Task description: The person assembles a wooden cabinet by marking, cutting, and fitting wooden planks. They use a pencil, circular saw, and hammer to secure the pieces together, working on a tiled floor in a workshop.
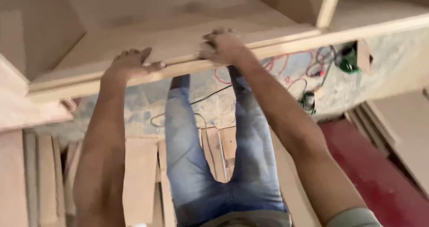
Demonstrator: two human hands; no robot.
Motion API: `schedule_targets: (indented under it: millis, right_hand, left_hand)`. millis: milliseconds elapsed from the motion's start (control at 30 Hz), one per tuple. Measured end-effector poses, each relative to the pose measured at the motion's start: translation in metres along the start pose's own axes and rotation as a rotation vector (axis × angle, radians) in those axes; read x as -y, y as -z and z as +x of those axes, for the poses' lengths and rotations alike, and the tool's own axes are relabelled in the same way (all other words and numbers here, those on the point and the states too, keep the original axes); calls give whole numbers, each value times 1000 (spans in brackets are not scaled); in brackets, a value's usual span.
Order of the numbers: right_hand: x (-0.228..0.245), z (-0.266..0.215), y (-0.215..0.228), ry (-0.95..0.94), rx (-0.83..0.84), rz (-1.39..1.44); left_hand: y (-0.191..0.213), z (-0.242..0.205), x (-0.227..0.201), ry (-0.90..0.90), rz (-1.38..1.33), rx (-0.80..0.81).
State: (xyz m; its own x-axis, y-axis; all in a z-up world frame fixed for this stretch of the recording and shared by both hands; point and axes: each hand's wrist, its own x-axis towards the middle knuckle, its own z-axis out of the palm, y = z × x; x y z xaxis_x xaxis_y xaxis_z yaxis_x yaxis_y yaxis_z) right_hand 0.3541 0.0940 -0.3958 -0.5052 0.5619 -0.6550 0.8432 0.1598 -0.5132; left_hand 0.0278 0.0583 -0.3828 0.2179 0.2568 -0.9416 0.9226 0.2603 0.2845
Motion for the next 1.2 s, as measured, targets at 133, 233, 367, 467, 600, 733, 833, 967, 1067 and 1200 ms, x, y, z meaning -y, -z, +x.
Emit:
schedule_targets:
  millis: [133, 233, 367, 467, 600, 733, 833, 967, 1067, 1200]
  right_hand:
    - [-39, -29, 14, -23, -216, 119]
    - [-89, -77, 38, -100, -392, 261]
    - [-174, -148, 75, -182, -724, 468]
    - [-220, -179, 93, -197, -698, 431]
    - [-248, -183, 96, -234, -563, 513]
    - [-261, -175, 93, -292, -506, 446]
    - [-262, -169, 84, -300, -479, 451]
    - [-264, -156, 81, -285, -503, 256]
    - [-267, -158, 76, -294, -478, 262]
    - [-276, -150, 83, -184, -435, 382]
  left_hand:
    - [-11, 31, -91, -132, -16, 13]
    - [-31, 63, -181, -284, -47, -25]
    - [-65, 105, -299, -408, -69, -182]
    - [-78, 126, -363, -399, -72, -174]
    - [-77, 137, -399, -385, -82, -128]
    - [-73, 137, -402, -358, -102, -79]
    - [-76, 138, -398, -343, -99, -74]
    - [-73, 146, -402, -297, -136, -55]
    - [-81, 143, -402, -247, -180, -23]
    - [-62, 143, -401, -276, -132, -54]
